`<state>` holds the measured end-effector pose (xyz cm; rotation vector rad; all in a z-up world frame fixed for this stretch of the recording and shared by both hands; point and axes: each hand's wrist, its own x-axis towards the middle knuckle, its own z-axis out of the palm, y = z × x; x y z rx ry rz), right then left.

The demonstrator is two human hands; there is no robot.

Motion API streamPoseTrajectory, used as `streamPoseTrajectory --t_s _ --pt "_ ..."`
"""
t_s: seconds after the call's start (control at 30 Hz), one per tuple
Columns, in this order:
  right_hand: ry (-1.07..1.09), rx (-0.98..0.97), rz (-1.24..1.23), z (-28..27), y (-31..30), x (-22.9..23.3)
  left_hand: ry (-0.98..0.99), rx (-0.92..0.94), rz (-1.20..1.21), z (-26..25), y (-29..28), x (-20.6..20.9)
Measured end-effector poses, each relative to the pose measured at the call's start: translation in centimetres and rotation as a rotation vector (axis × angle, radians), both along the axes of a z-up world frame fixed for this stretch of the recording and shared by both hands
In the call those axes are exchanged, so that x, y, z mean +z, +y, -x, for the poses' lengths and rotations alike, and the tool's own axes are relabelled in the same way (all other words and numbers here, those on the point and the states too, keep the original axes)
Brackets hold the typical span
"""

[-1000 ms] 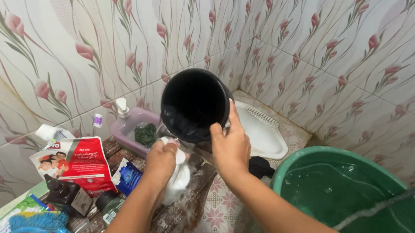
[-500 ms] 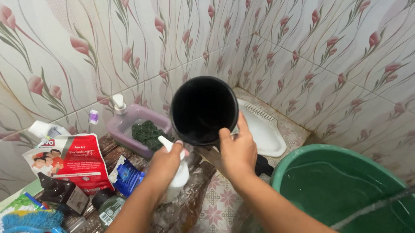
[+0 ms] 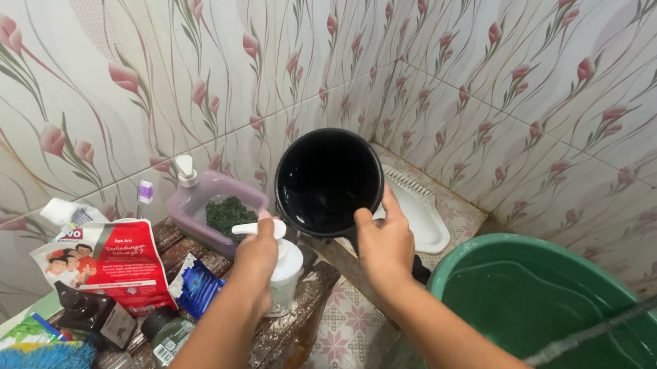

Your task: Cleaning various soap, shampoo, and face wash containers with water and organizing them on a bathroom shelf.

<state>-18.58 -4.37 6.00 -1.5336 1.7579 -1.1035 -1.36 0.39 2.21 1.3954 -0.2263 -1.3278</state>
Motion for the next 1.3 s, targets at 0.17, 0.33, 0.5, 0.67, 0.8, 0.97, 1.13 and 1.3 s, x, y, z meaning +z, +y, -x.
streamPoseTrajectory --t_s 0.17,0.33,0.5,0.67,0.8,0.97,1.13,1.3 --pt "0.010 -0.016 -0.042 -1.1 1.8 2.3 -0.071 -0.076 -0.050 -1.8 0.0 -0.4" --pt "0.043 0.016 0.000 -1.7 2.2 3.7 -0.089 0.059 0.128 -2.8 -0.8 -2.8" --pt "0.076 0.088 0.059 -3.1 2.7 6.2 -0.177 0.183 0.179 -3.4 -2.3 -3.6" --pt "0.128 0.085 0.079 -3.9 2.8 6.6 -0.079 0.134 0.159 -4.3 -2.2 -3.1" --pt "-0.027 0.000 0.068 -4.0 0.9 4.1 -0.459 0.051 0.239 -5.4 -1.8 -4.1" --pt "-0.123 -0.023 0.021 -3.2 -1.2 1.9 -0.801 -0.055 0.130 -4.1 0.7 6.0" --pt "-0.397 0.076 -0.057 -2.4 -1.6 2.8 -0.775 -0.113 0.287 -4.0 -0.6 7.9" --pt "-0.536 0.189 0.068 -1.3 -3.1 -0.9 -0.272 -0.135 0.288 -3.6 -1.6 9.4"
